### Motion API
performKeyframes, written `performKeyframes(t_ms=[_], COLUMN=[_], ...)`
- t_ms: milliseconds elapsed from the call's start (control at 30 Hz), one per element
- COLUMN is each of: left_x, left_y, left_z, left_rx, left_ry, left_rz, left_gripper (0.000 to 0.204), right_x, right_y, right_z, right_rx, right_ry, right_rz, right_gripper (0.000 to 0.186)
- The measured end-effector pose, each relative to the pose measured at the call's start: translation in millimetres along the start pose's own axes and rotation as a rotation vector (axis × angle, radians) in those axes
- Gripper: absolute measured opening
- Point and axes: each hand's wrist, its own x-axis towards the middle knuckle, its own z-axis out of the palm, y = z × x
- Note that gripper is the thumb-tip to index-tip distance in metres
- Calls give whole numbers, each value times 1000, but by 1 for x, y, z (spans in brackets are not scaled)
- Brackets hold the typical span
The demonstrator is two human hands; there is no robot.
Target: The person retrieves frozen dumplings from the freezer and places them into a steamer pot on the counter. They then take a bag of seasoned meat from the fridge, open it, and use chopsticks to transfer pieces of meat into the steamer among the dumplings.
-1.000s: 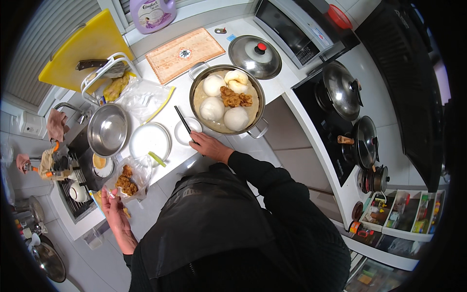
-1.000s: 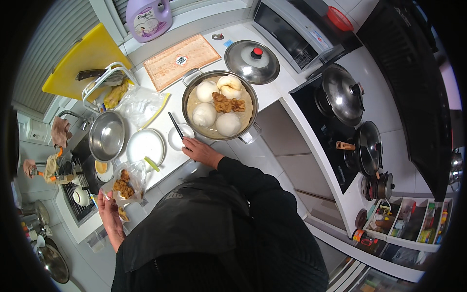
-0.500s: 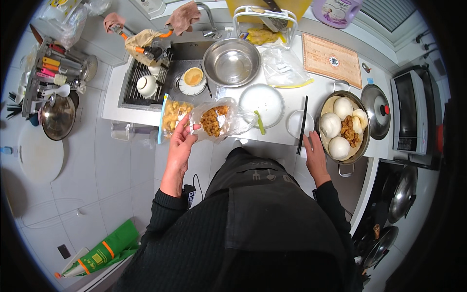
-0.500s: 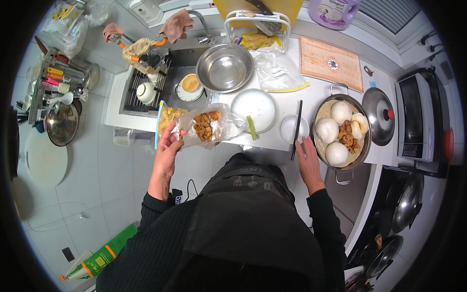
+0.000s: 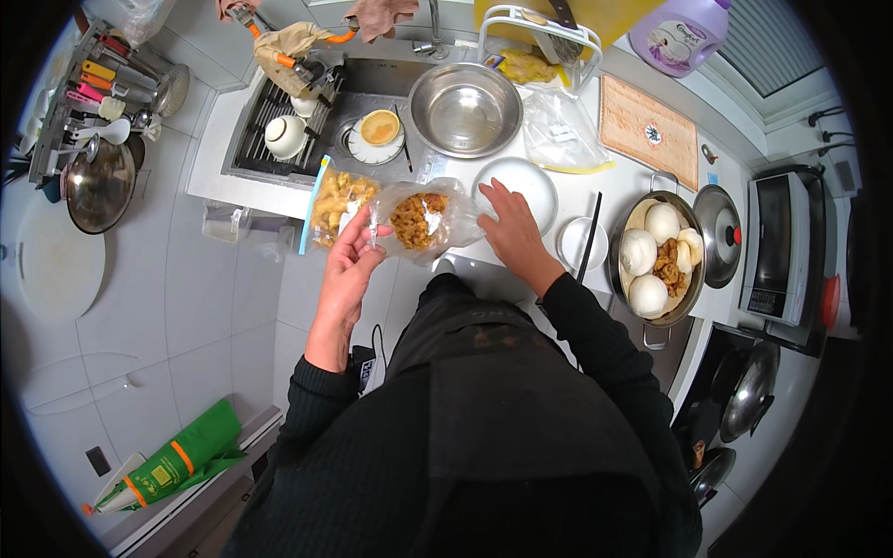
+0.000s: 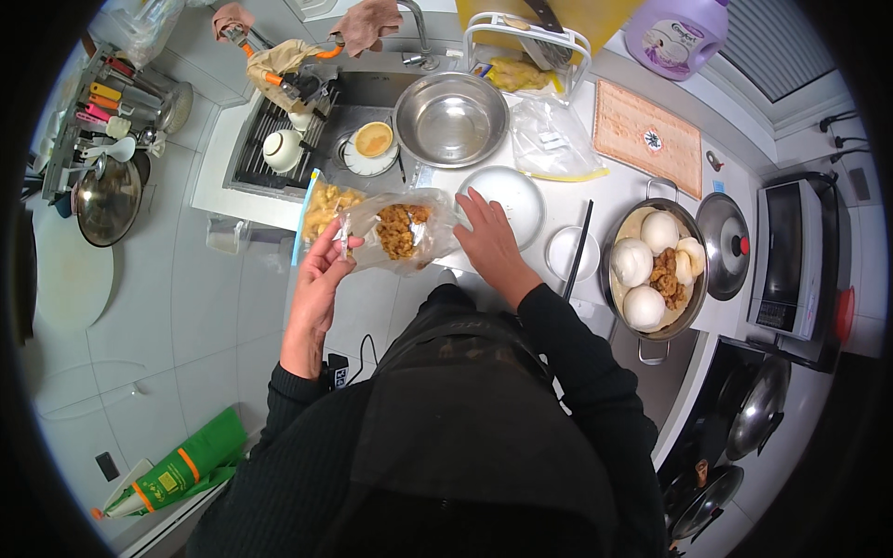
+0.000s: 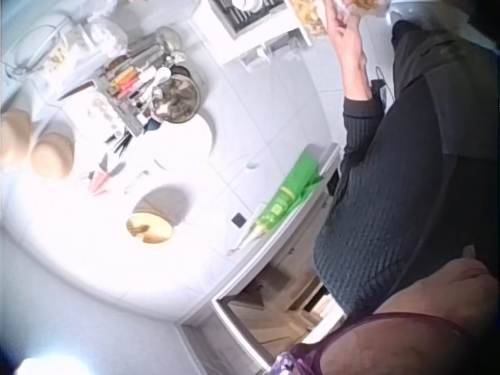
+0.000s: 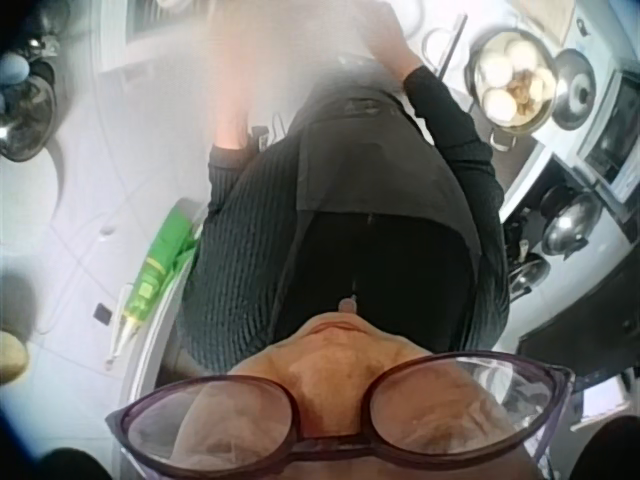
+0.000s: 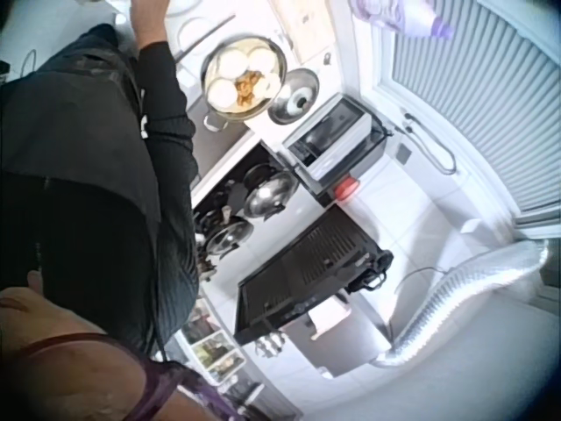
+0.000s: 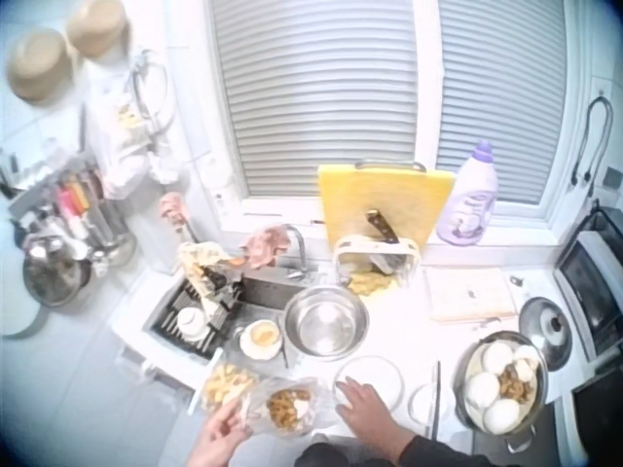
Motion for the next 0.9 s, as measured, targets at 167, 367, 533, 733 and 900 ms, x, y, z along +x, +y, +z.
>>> performKeyframes(t_ms=[167,367,533,733,900], left_x=[3,4,-11,-32,-52], left_y=[4,12,28,53,54], left_z=[-5,-4,13,44,70], left_rx=[-48,26,91,186,164], left_ry=[-41,-51,19,-114,-160], left_rz=[27,25,47,110,38], left_gripper=[61,54,55,67,67], right_x=[28,44,41,23,2], right_y=[-24,-49,-64,-76,-86], right_z=[-15,-20,-17,-46,-61], right_rx=[226,453,652,787,711], right_ry=[101,20,363,237,206], right_rz=[219,382,274,236,191], right_gripper=[21,14,19,37,39])
